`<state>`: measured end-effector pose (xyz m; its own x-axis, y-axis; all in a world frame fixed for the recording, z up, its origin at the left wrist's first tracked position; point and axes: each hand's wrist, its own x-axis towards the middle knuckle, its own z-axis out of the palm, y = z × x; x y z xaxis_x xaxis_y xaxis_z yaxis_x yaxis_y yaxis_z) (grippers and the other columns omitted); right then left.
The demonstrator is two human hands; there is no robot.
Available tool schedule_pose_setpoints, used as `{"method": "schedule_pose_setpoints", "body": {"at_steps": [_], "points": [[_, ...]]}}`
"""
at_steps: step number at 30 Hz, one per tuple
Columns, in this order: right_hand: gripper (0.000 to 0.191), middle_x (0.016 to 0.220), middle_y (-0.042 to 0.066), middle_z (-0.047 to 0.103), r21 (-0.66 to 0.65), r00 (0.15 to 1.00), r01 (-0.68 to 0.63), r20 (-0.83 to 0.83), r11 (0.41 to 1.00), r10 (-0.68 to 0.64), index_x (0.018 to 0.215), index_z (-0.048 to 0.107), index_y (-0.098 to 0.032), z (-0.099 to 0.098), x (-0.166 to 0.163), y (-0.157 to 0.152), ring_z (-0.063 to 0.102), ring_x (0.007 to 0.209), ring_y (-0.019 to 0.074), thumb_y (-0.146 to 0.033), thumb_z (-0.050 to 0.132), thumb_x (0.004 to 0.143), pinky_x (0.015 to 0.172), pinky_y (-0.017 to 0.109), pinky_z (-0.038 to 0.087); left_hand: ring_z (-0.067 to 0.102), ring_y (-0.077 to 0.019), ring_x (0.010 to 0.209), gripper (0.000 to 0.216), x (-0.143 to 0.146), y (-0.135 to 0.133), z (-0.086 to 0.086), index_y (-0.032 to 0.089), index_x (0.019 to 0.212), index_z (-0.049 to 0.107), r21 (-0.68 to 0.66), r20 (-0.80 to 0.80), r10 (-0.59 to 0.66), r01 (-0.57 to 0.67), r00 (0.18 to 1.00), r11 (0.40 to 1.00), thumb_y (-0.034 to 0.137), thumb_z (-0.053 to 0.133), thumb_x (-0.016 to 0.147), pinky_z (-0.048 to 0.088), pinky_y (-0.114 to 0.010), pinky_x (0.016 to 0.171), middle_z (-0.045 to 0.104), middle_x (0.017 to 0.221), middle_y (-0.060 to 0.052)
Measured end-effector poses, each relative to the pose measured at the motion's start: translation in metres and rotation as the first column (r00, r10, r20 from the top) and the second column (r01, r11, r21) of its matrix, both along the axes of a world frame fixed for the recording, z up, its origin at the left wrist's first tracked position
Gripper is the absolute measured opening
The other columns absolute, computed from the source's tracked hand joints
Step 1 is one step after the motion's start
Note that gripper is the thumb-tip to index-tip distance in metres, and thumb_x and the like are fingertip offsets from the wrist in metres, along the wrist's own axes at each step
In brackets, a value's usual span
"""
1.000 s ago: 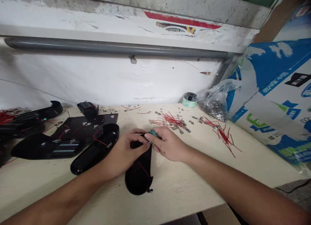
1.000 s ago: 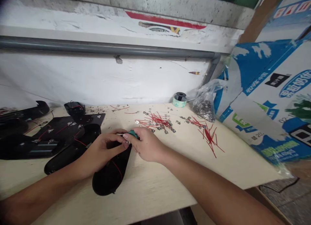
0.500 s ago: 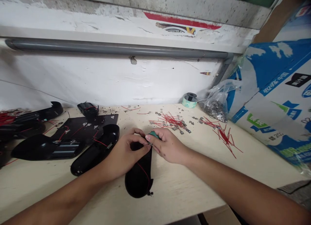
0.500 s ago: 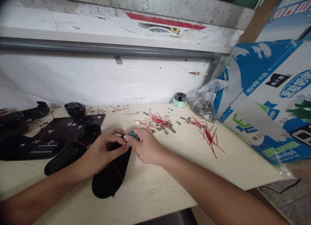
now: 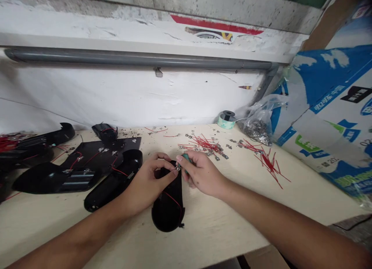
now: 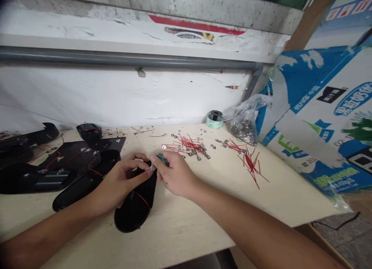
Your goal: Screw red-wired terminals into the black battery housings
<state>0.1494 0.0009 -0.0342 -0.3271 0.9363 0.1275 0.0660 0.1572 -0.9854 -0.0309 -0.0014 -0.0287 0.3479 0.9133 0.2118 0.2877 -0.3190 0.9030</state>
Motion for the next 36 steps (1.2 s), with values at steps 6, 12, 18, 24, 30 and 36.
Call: {"method": "schedule_pose_setpoints", "body": {"at_steps": [6, 12, 18, 24, 30, 36], "points": [[0.016, 0.082, 0.000, 0.061, -0.101, 0.968, 0.153, -0.182, 0.983, -0.169, 0.103, 0.055, -0.020, 0.009, 0.008, 0.010, 0.059, 0.051, 0.0112, -0.033, 0.054, 0.093, 0.044, 0.026, 0.053, 0.058, -0.0214, 0.103, 0.018, 0.001, -0.001, 0.004, 0.020, 0.076, 0.071, -0.034, 0.056, 0.081, -0.079, 0.995, 0.996, 0.037, 0.068, 0.082, 0.045, -0.033, 0.084, 0.055, 0.112, -0.007], [0.028, 0.059, -0.007, 0.044, -0.301, 0.999, -0.040, -0.038, 0.953, 0.030, 0.076, 0.051, -0.019, 0.011, 0.004, 0.003, 0.040, 0.029, 0.0080, -0.043, 0.056, 0.090, 0.022, 0.021, 0.036, 0.055, -0.0203, 0.110, 0.013, 0.002, -0.004, 0.004, 0.020, 0.078, 0.072, 0.096, 0.167, 0.099, -0.116, 0.981, 0.989, 0.032, 0.069, 0.082, 0.046, -0.030, 0.091, 0.055, 0.111, -0.007], [0.032, 0.050, -0.007, 0.042, -0.298, 0.987, -0.121, -0.134, 0.947, 0.084, 0.072, 0.051, -0.019, 0.008, -0.002, -0.001, 0.041, 0.031, 0.0090, -0.046, 0.060, 0.087, 0.026, 0.022, 0.040, 0.058, -0.0219, 0.109, 0.011, 0.002, -0.005, 0.005, 0.019, 0.087, 0.070, 0.120, 0.188, 0.080, -0.104, 0.979, 0.987, 0.030, 0.066, 0.085, 0.052, -0.034, 0.092, 0.059, 0.110, -0.009], [0.023, 0.052, -0.004, 0.052, -0.313, 0.988, -0.077, -0.148, 0.947, 0.032, 0.074, 0.058, -0.018, 0.015, 0.008, 0.002, 0.047, 0.039, 0.0095, -0.038, 0.064, 0.083, 0.033, 0.019, 0.036, 0.056, -0.0209, 0.118, 0.040, -0.009, -0.005, -0.002, 0.029, 0.130, 0.054, 0.515, -0.151, 0.100, -0.009, 0.983, 0.857, 0.013, 0.048, 0.094, 0.052, -0.038, 0.095, 0.050, 0.133, -0.009], [0.024, 0.044, -0.006, 0.047, -0.268, 0.990, -0.134, -0.067, 0.954, 0.120, 0.066, 0.055, -0.019, 0.015, 0.012, 0.004, 0.047, 0.033, 0.0119, -0.034, 0.061, 0.083, 0.028, 0.021, 0.033, 0.058, -0.0220, 0.111, 0.048, -0.015, -0.001, 0.002, 0.022, 0.125, 0.060, 0.768, -0.388, 0.143, 0.234, 0.910, 0.596, -0.003, 0.047, 0.087, 0.052, -0.038, 0.089, 0.061, 0.119, -0.010], [0.036, 0.042, -0.005, 0.047, -0.195, 0.996, -0.090, -0.030, 0.977, 0.086, 0.060, 0.052, -0.018, 0.012, 0.010, 0.007, 0.046, 0.030, 0.0121, -0.042, 0.062, 0.085, 0.025, 0.022, 0.035, 0.059, -0.0243, 0.102, 0.031, -0.020, 0.002, 0.005, 0.017, 0.111, 0.066, 0.814, -0.385, 0.238, 0.207, 0.892, 0.543, 0.002, 0.056, 0.086, 0.053, -0.041, 0.084, 0.068, 0.106, -0.010]]}}
